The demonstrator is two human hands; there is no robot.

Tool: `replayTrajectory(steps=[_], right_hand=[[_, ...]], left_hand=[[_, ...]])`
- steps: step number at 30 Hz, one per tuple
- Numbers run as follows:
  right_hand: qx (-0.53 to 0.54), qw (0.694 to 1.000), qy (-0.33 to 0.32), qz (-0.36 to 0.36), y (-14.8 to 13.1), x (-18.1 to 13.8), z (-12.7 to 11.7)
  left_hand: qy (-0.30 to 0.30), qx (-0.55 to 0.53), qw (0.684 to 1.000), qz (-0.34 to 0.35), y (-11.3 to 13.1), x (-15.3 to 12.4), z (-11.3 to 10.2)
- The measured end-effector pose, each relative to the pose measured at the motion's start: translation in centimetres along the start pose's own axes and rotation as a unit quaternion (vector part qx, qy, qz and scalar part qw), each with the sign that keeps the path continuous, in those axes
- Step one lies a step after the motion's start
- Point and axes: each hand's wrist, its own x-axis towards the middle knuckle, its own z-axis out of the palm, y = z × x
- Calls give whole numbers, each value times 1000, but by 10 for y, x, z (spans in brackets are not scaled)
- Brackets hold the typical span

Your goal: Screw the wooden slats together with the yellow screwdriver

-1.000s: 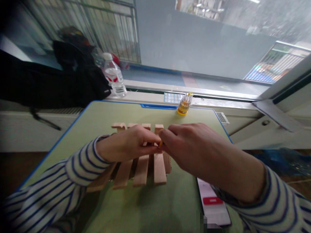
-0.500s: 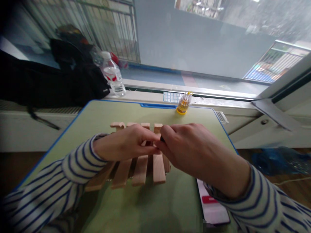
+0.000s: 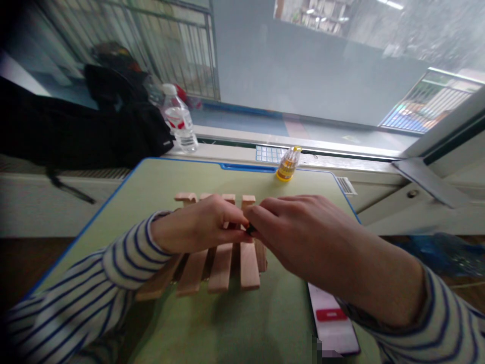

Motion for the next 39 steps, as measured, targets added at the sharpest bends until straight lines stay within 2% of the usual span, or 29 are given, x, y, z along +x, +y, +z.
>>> replayTrajectory(steps=[8,17,25,29,33,39], right_hand=[[31,998,-8,52,-2,4,9],[-73,995,24,65,-12,5,15],[-53,994,24,94,-9,3,14],[-43,996,49,59,-5,-1,9],[-15,1000,22,7,0,-4,4],[4,999,13,35,1,-2,5]], left_hand=[[-5,-6,1000,15,0,-1,-1],[-25,8,1000,15,1,-2,-2],[24,59,998,4,1,-1,0],[11,50,999,17,2,-1,-1],[-5,45,999,16,4,-1,-3],[-15,40,999,17,2,-1,-3]])
